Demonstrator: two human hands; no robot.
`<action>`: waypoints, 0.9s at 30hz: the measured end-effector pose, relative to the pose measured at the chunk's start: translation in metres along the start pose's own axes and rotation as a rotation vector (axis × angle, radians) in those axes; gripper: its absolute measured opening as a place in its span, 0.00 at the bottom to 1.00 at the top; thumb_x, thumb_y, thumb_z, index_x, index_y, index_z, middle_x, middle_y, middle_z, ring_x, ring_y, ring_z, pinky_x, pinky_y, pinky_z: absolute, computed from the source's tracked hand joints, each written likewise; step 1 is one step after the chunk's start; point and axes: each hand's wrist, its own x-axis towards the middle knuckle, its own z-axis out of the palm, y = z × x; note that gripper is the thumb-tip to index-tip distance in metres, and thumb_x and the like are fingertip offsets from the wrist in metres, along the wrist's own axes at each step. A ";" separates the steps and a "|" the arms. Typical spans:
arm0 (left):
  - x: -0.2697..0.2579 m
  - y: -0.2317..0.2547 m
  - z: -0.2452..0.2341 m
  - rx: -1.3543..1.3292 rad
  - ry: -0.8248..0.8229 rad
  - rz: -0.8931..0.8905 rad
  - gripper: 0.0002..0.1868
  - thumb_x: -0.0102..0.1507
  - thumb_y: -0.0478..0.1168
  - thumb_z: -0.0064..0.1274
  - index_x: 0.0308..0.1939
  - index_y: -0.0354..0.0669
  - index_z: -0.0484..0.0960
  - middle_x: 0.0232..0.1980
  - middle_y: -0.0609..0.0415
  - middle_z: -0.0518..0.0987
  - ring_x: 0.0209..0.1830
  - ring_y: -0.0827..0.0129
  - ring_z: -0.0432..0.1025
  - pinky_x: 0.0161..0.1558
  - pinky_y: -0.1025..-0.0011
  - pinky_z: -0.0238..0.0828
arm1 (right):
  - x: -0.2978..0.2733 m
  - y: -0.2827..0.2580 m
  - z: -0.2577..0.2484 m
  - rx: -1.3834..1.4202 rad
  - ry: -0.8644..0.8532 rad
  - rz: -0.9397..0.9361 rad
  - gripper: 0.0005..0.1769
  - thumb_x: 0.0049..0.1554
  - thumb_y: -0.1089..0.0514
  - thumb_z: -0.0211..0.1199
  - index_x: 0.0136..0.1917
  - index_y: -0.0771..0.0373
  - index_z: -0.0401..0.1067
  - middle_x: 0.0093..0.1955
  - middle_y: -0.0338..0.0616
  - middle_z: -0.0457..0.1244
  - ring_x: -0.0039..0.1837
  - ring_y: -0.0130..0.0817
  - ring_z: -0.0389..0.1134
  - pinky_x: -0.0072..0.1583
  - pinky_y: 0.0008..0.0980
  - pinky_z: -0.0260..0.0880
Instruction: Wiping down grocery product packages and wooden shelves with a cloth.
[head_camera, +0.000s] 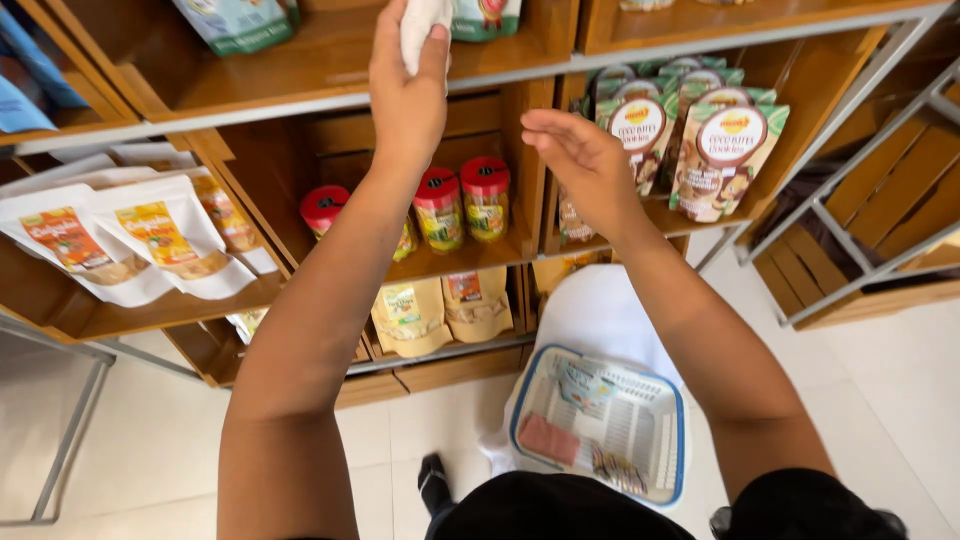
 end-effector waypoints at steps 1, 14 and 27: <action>-0.016 0.008 0.000 0.004 -0.005 -0.024 0.20 0.70 0.36 0.50 0.66 0.43 0.68 0.58 0.45 0.79 0.50 0.67 0.78 0.50 0.73 0.82 | -0.013 0.016 -0.010 0.005 0.004 0.024 0.16 0.66 0.68 0.56 0.67 0.68 0.67 0.66 0.50 0.65 0.67 0.36 0.68 0.71 0.31 0.69; -0.294 -0.082 0.062 -0.329 0.004 -1.208 0.27 0.66 0.37 0.53 0.69 0.44 0.69 0.31 0.47 0.75 0.21 0.70 0.71 0.14 0.77 0.66 | -0.254 0.205 -0.066 0.531 0.622 0.862 0.22 0.66 0.61 0.52 0.72 0.68 0.59 0.58 0.51 0.66 0.58 0.46 0.73 0.63 0.52 0.74; -0.469 -0.201 0.080 -0.327 -0.523 -1.737 0.34 0.62 0.47 0.59 0.70 0.44 0.69 0.42 0.41 0.75 0.28 0.61 0.74 0.16 0.69 0.67 | -0.428 0.248 -0.072 0.365 1.010 1.143 0.23 0.65 0.59 0.56 0.72 0.61 0.59 0.59 0.53 0.67 0.59 0.49 0.73 0.58 0.50 0.77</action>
